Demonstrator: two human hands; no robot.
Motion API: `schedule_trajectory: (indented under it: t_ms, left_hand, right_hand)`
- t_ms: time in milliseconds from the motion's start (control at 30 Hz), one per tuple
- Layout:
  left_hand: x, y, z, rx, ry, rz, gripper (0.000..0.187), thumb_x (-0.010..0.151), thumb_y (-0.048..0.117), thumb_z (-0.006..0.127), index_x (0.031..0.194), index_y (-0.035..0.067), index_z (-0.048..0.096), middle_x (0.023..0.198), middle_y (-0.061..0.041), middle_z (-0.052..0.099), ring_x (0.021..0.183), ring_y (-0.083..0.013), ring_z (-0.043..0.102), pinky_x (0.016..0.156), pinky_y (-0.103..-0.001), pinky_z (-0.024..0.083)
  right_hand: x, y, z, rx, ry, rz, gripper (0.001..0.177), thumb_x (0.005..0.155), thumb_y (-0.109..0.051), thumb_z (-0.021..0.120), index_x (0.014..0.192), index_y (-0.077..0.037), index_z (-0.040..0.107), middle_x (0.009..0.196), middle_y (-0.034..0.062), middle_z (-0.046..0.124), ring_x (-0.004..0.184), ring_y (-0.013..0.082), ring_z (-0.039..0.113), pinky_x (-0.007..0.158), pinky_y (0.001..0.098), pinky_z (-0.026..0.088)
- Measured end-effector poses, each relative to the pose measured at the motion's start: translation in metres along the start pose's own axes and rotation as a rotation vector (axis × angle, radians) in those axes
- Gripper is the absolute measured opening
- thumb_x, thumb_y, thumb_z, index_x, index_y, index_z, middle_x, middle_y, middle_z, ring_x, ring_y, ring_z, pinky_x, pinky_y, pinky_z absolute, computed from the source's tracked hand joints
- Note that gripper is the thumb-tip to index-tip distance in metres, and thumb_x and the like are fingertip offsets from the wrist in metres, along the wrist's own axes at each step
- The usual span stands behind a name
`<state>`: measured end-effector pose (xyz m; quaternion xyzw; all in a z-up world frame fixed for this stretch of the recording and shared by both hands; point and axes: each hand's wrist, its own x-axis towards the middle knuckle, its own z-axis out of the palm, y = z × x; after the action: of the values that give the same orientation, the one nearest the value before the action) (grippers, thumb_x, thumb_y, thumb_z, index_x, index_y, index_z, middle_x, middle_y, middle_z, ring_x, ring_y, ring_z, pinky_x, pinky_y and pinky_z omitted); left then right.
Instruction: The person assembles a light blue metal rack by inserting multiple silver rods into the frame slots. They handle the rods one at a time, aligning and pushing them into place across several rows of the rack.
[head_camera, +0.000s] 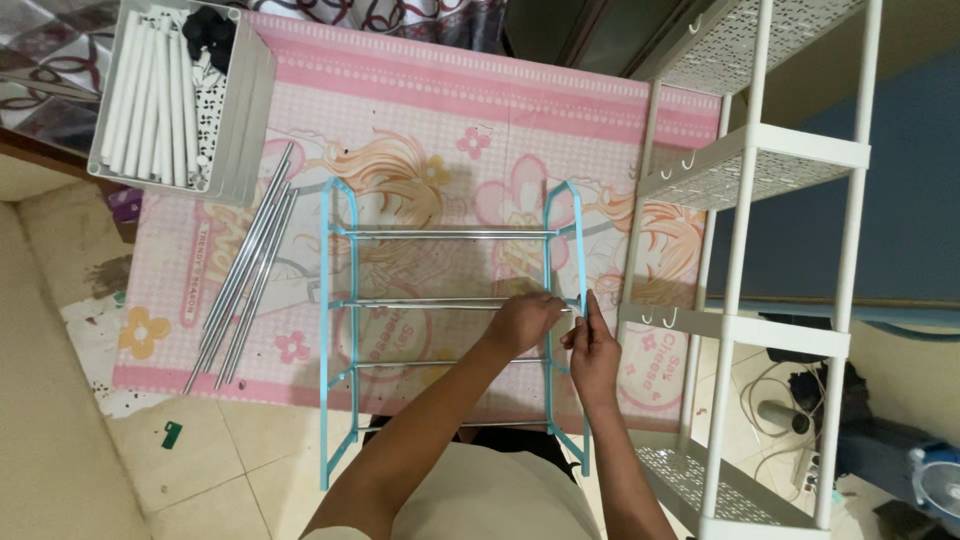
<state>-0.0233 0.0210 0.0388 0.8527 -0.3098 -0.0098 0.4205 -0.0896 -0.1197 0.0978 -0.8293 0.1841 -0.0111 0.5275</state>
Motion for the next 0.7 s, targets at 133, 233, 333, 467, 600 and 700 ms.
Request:
schedule_trajectory:
  t_ms: [133,233,333,467,600,700]
  left_hand:
    - [0.004,0.023,-0.008,-0.101,0.015,0.013,0.009,0.089,0.011,0.067,0.095,0.006,0.065,0.086,-0.015,0.063,0.084,-0.0366,0.065,0.073,-0.048,0.053]
    - [0.002,0.032,-0.016,-0.104,0.005,-0.016,0.012,0.086,0.006,0.064,0.099,0.005,0.065,0.088,-0.017,0.064,0.087,-0.0377,0.065,0.076,-0.048,0.053]
    - [-0.007,0.033,-0.024,-0.151,0.063,-0.048,0.012,0.090,0.005,0.063,0.102,0.005,0.064,0.094,-0.018,0.067,0.093,-0.0389,0.066,0.080,-0.049,0.054]
    - [-0.016,0.032,-0.040,-0.185,0.056,-0.119,0.014,0.094,0.007,0.063,0.107,0.003,0.066,0.100,-0.020,0.069,0.096,-0.0399,0.067,0.082,-0.049,0.053]
    - [-0.024,0.045,-0.058,-0.222,0.074,-0.117,0.013,0.099,0.008,0.060,0.110,0.003,0.066,0.107,-0.019,0.069,0.100,-0.0391,0.067,0.085,-0.047,0.055]
    - [-0.025,0.060,-0.073,-0.261,0.112,-0.072,0.016,0.097,0.012,0.062,0.110,0.004,0.067,0.104,-0.016,0.069,0.100,-0.0363,0.068,0.085,-0.046,0.055]
  right_hand:
    - [0.003,-0.003,-0.001,0.057,0.009,-0.097,0.049,0.106,-0.005,0.053,0.154,-0.007,0.049,0.081,0.0054,0.066,0.069,0.0080,0.060,0.065,0.0243,0.053]
    - [0.002,-0.008,-0.007,-0.002,0.009,-0.065,0.053,0.102,-0.004,0.054,0.154,-0.013,0.050,0.096,0.0102,0.071,0.076,0.0114,0.062,0.069,0.0280,0.052]
    - [0.004,-0.017,-0.009,-0.207,0.049,-0.435,0.036,0.100,-0.002,0.062,0.135,-0.011,0.066,0.142,0.0224,0.058,0.100,0.0226,0.064,0.080,0.0332,0.054]
    - [-0.002,-0.034,-0.007,-0.246,0.018,-0.349,0.026,0.095,-0.006,0.068,0.120,-0.013,0.072,0.149,0.0170,0.050,0.104,0.0292,0.059,0.089,0.0374,0.052]
    - [-0.014,-0.059,-0.014,-0.357,0.057,-0.570,0.023,0.093,-0.006,0.072,0.114,-0.014,0.076,0.147,0.0137,0.052,0.132,0.0362,0.048,0.106,0.0454,0.045]
    - [-0.022,-0.079,-0.022,-0.360,0.040,-0.637,0.020,0.089,-0.008,0.075,0.108,-0.012,0.076,0.141,0.0099,0.059,0.137,0.0365,0.047,0.113,0.0472,0.040]
